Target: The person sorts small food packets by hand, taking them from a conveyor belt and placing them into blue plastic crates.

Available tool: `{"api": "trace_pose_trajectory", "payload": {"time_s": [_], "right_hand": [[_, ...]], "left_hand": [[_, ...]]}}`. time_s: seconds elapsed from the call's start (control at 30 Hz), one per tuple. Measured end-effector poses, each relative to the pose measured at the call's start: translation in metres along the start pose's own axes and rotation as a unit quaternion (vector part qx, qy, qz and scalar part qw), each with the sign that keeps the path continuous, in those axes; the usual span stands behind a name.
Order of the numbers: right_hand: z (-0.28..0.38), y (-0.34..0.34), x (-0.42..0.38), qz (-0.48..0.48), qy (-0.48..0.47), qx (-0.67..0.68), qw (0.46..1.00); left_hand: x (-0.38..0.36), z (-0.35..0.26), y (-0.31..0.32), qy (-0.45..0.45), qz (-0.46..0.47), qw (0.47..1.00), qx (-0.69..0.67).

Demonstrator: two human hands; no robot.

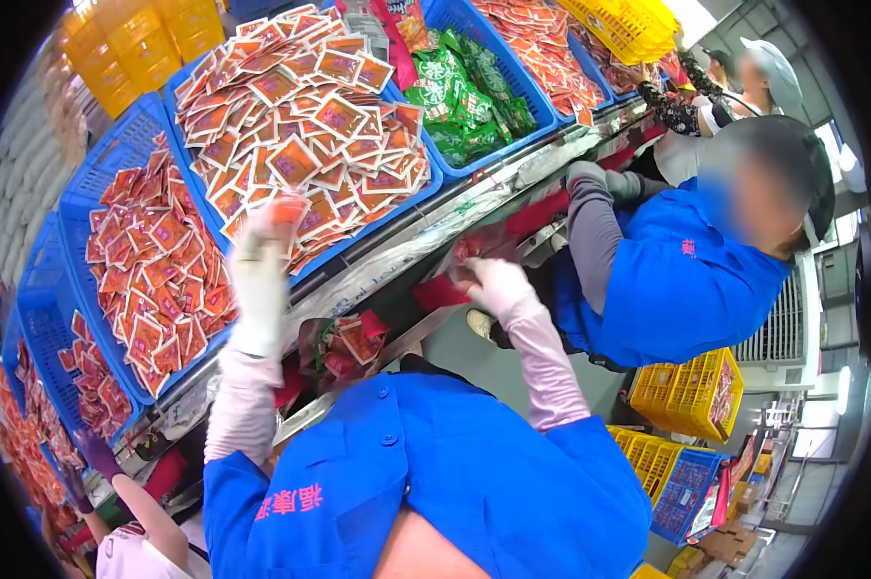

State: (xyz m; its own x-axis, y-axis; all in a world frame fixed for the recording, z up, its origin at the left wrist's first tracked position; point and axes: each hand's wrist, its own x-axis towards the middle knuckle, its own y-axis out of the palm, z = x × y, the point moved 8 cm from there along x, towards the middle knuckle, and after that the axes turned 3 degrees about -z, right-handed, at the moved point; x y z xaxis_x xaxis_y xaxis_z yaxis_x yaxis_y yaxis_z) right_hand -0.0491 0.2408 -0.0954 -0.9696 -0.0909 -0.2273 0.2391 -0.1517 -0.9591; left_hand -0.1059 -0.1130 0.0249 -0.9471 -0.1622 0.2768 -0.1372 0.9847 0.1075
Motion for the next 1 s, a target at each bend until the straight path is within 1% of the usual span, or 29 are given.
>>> {"api": "trace_pose_trajectory", "payload": {"time_s": [0.03,0.07,0.1,0.13,0.17,0.2,0.23,0.27,0.3,0.33,0.37,0.4,0.47,0.53,0.57,0.6,0.63,0.67,0.7,0.73,0.77,0.8,0.83,0.87,0.9,0.93,1.0], "right_hand": [[0.015,-0.001,-0.004,0.015,-0.04,0.026,0.999],[0.031,-0.007,-0.011,0.032,-0.079,0.052,0.995],[0.043,-0.01,-0.019,0.054,-0.091,-0.003,0.994],[0.033,0.024,-0.019,0.06,-0.095,-0.003,0.994],[0.019,0.065,-0.014,-0.012,-0.149,-0.021,0.988],[0.017,0.085,-0.016,-0.084,-0.206,-0.039,0.974],[0.052,0.04,-0.039,-0.103,-0.199,-0.312,0.923],[0.044,0.052,-0.031,0.092,-0.106,-0.126,0.982],[0.035,0.076,-0.029,0.212,-0.06,-0.114,0.969],[0.042,0.072,-0.031,0.185,-0.094,-0.09,0.974],[0.048,0.062,-0.037,0.156,-0.126,-0.066,0.977],[0.051,0.056,-0.04,0.199,-0.109,-0.064,0.972],[0.056,0.049,-0.034,0.237,-0.124,-0.076,0.961],[0.066,0.027,-0.027,0.268,-0.144,-0.035,0.952],[0.075,0.006,-0.022,0.23,-0.169,0.054,0.957],[0.093,-0.023,-0.014,0.208,-0.207,0.058,0.954],[0.108,-0.044,-0.005,0.166,-0.224,0.102,0.955],[0.125,-0.063,0.011,0.118,-0.247,0.146,0.951],[0.147,-0.078,0.03,0.032,-0.289,0.194,0.937],[0.171,-0.089,0.05,-0.048,-0.327,0.243,0.912],[0.199,-0.088,0.075,-0.045,-0.318,0.244,0.915],[0.223,-0.082,0.099,-0.065,-0.312,0.215,0.923],[0.249,-0.072,0.122,-0.112,-0.337,0.202,0.913],[0.269,-0.051,0.148,-0.118,-0.275,0.168,0.939],[0.289,-0.047,0.155,-0.126,-0.256,0.158,0.945],[0.304,-0.029,0.164,-0.129,-0.244,0.105,0.955],[0.317,0.003,0.176,-0.104,-0.217,0.036,0.97]], "left_hand": [[-0.014,0.003,0.037,0.01,0.054,0.998,-0.04],[-0.028,-0.017,0.079,0.068,0.137,0.985,-0.079],[-0.044,-0.019,0.114,0.055,0.193,0.971,-0.13],[-0.059,-0.025,0.145,0.132,0.255,0.957,-0.033],[-0.077,-0.019,0.174,0.175,0.312,0.934,0.02],[-0.095,-0.003,0.201,0.216,0.365,0.902,0.075],[-0.114,0.032,0.227,0.254,0.417,0.852,0.189],[-0.127,0.069,0.244,0.282,0.459,0.785,0.305],[-0.123,0.082,0.247,0.272,0.443,0.791,0.322],[-0.133,0.113,0.252,0.244,0.529,0.694,0.423],[-0.141,0.141,0.246,0.207,0.602,0.58,0.508],[-0.147,0.163,0.229,0.158,0.664,0.455,0.572],[-0.14,0.127,0.209,0.201,0.604,0.575,0.513],[-0.126,0.094,0.185,0.203,0.545,0.678,0.45],[-0.128,0.084,0.172,0.197,0.543,0.679,0.453],[-0.126,0.073,0.159,0.187,0.53,0.69,0.456],[-0.121,0.064,0.145,0.183,0.511,0.7,0.464],[-0.115,0.054,0.127,0.217,0.42,0.785,0.399],[-0.109,0.043,0.11,0.217,0.386,0.806,0.392],[-0.103,0.03,0.093,0.216,0.351,0.827,0.383],[-0.093,0.016,0.076,0.211,0.298,0.828,0.426],[-0.079,0.025,0.056,0.149,0.293,0.799,0.503],[-0.067,0.018,0.027,0.135,0.243,0.825,0.493],[-0.057,0.012,-0.005,0.117,0.194,0.849,0.478],[-0.053,0.019,-0.034,0.107,0.167,0.832,0.518],[-0.05,0.029,-0.062,0.096,0.14,0.815,0.555],[-0.044,0.047,-0.116,0.002,0.136,0.787,0.602]]}}
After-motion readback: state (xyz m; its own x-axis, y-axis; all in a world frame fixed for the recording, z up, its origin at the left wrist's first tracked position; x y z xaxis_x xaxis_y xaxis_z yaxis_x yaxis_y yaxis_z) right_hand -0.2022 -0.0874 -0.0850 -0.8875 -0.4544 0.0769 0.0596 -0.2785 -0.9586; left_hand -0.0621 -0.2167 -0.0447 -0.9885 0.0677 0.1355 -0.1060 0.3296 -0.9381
